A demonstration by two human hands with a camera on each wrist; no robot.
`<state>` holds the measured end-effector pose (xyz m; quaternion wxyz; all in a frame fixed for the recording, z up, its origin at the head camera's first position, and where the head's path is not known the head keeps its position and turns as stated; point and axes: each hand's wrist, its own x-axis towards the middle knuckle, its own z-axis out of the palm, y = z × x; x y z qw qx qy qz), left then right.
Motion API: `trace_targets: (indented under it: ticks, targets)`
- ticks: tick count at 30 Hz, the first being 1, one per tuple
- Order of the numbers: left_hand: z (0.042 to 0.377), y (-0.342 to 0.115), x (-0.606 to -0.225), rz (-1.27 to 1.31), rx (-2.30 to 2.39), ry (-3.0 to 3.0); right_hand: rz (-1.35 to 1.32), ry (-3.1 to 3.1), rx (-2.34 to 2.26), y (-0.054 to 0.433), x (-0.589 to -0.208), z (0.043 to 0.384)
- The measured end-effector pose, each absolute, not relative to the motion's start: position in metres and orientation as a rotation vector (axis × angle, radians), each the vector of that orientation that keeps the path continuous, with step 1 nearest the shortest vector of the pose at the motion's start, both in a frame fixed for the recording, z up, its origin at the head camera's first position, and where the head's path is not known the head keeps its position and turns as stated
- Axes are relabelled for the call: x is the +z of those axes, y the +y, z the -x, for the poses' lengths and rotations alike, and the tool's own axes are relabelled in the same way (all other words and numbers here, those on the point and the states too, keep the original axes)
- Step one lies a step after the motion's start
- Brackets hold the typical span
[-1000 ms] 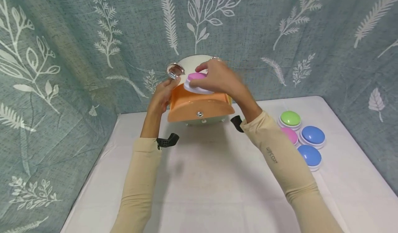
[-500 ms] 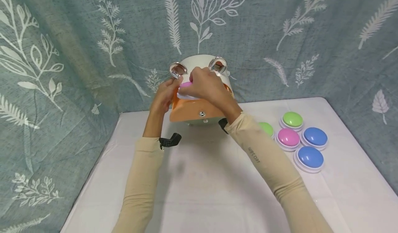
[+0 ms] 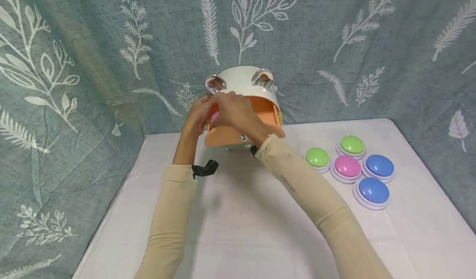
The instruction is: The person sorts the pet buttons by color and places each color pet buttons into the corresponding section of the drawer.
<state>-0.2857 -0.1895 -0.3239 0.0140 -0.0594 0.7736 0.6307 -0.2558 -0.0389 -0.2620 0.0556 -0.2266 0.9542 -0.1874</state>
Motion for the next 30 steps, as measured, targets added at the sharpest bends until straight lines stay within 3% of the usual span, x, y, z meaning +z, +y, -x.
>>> trace_targets:
  ticks: [13, 19, 25, 30]
  targets:
    - [0.286, -0.186, -0.327, 0.141, 1.968, 2.445, 0.838, 2.770, -0.676, -0.019, -0.264, 0.258]
    - [0.286, -0.189, -0.326, 0.172, 1.977, 2.426, 0.825, 2.979, -0.842, 0.002, -0.266, 0.236]
    - [0.287, -0.189, -0.323, 0.173, 1.989, 2.392, 0.644, 3.222, -1.091, 0.053, -0.272, 0.212]
    - [0.288, -0.188, -0.322, 0.186, 1.988, 2.378, 0.390, 3.315, -1.041, 0.120, -0.304, 0.204]
